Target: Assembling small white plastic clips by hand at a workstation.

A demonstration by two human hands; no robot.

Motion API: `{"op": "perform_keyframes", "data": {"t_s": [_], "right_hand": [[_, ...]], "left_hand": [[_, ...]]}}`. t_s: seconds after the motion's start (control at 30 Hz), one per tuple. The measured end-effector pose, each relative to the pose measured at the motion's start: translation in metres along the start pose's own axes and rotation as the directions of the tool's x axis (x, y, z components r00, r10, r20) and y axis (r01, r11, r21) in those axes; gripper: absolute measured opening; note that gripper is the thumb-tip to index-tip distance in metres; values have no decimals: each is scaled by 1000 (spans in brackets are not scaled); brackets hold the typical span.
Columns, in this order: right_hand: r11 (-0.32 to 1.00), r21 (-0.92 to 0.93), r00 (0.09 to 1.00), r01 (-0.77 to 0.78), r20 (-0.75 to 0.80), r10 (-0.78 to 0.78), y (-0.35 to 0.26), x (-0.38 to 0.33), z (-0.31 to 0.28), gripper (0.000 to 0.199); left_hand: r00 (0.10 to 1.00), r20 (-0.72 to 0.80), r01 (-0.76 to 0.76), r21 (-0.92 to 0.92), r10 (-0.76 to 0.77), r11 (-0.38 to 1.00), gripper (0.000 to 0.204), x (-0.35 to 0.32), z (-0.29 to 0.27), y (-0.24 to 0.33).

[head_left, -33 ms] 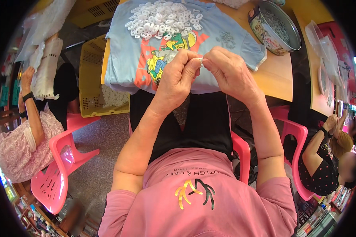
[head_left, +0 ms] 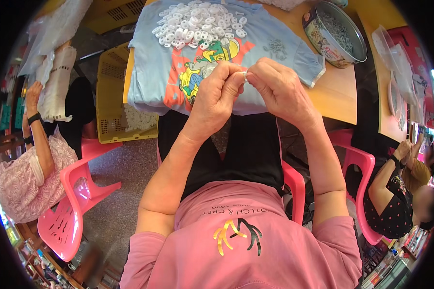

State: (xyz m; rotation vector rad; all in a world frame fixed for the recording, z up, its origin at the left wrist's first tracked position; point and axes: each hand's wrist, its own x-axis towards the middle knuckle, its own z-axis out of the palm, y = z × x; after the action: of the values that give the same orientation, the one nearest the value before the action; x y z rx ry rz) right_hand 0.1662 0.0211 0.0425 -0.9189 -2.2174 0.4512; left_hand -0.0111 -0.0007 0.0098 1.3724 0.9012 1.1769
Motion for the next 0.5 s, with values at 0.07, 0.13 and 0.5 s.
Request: {"op": "perform_keyframes", "data": {"t_s": [0.07,0.13,0.5], "right_hand": [[1000,-18,1000,24,-7,-24,-2,1,2,13],[1000,-4,1000,19,-11,-19,-2,2,4,14],[968,47,963,-248,-102,251,41,30,0,16]], "left_hand": [[999,-6,-46,27,46,999,10,0,0,-3],[999,-9,-50,35,51,998,10,1,-1,-3],[994,-106,-15,-69,8,998,14,1,3,-7]]}}
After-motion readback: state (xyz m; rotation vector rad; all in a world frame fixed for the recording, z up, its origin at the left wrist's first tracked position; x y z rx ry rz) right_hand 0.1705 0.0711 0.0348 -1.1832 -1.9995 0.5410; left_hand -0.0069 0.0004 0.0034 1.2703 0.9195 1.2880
